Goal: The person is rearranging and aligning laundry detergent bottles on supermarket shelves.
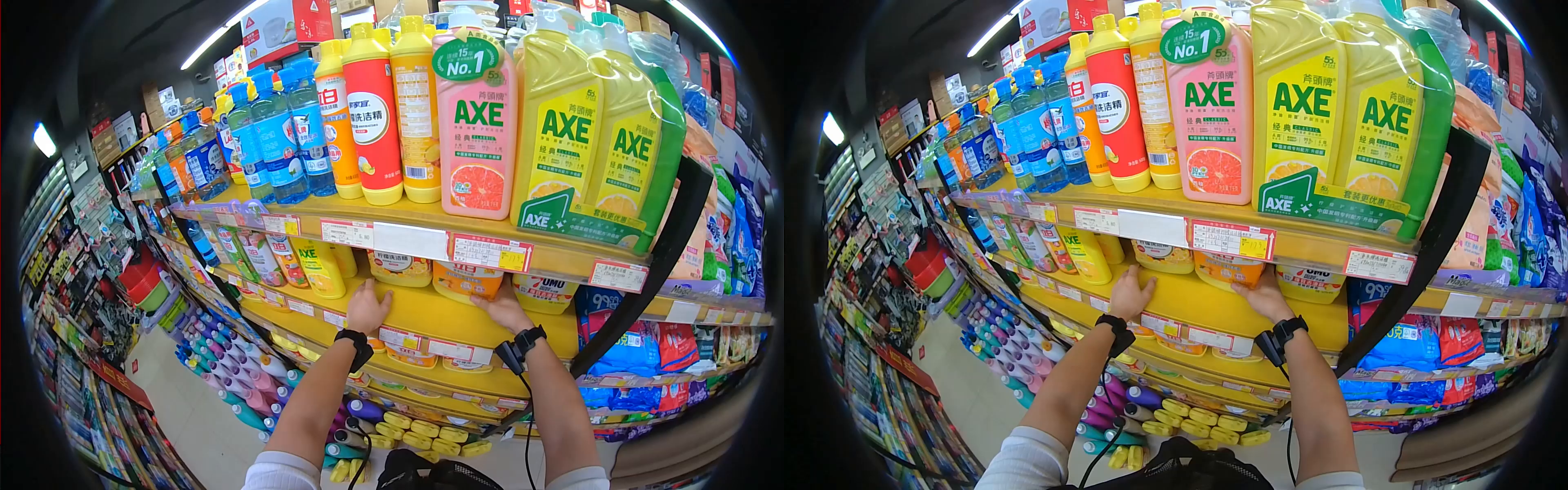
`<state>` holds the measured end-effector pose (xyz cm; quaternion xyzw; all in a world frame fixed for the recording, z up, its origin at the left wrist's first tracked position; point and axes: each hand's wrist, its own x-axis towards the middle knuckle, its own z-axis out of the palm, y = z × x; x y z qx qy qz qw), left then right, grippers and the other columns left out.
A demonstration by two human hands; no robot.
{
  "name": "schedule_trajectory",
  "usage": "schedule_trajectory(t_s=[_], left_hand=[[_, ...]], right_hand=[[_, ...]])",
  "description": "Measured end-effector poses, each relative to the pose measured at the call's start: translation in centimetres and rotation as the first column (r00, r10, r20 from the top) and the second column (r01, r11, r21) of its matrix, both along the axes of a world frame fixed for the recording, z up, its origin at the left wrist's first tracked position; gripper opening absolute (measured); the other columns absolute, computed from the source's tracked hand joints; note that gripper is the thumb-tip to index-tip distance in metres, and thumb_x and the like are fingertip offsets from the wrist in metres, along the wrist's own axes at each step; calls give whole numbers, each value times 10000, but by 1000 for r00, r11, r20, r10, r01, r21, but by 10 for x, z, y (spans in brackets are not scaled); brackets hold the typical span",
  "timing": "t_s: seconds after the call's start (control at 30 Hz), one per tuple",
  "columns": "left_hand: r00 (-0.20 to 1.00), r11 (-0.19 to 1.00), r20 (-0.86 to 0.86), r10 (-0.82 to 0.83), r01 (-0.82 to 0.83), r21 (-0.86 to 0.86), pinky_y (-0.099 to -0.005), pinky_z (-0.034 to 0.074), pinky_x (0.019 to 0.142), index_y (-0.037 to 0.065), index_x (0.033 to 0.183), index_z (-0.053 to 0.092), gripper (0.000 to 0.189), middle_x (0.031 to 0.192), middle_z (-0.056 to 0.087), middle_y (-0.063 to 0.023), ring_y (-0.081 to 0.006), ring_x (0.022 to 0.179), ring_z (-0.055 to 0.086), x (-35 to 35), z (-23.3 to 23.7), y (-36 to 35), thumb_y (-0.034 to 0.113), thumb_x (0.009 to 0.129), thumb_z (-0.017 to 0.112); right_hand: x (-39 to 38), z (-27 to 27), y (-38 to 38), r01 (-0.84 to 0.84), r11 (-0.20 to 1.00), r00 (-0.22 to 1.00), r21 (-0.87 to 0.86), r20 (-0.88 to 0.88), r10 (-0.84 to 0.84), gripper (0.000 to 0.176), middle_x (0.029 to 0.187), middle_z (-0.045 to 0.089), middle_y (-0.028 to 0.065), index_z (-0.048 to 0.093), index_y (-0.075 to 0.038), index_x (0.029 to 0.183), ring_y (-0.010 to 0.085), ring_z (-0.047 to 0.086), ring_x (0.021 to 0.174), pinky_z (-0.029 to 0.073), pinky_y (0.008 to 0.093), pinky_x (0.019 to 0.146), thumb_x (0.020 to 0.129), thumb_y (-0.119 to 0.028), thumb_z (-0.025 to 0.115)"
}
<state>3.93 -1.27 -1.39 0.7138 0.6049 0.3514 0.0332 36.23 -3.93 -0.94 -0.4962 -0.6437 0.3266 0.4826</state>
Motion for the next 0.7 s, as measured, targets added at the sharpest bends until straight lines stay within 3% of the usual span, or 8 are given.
schedule_trajectory(t_s=[0.33,0.43,0.63,0.7], left_hand=[[1000,1000,11,6,-6,8,-469,509,903,-82,1179,549,520,1106,634,-306,-437,1033,621,0,0,0,317,870,671],[1000,1000,14,1,-1,2,-468,509,900,-78,1177,551,514,1108,632,-309,-438,1031,620,-2,-5,5,313,868,675],[1000,1000,18,1,-1,13,-478,510,889,-71,1158,557,502,1100,635,-305,-443,1016,625,-2,-4,5,317,865,681],[1000,1000,15,10,-10,-6,-476,506,903,-64,1169,559,508,1124,633,-297,-443,1032,620,-1,-5,5,324,865,682]], right_hand=[[-7,7,3,219,974,950,55,217,-226,755,1461,387,260,300,46,1424,412,416,1319,360,397,1111,847,-155,745],[-2,-13,17,253,963,910,98,315,-271,704,1428,407,299,325,66,1404,441,430,1296,380,418,1087,868,-178,712],[-2,15,-20,265,964,859,-7,455,-233,462,1225,575,315,499,76,1264,435,573,1133,476,443,951,907,-187,626],[10,21,-41,206,978,913,23,355,-201,356,1082,645,274,565,78,1165,370,650,976,525,409,840,910,-162,627]])
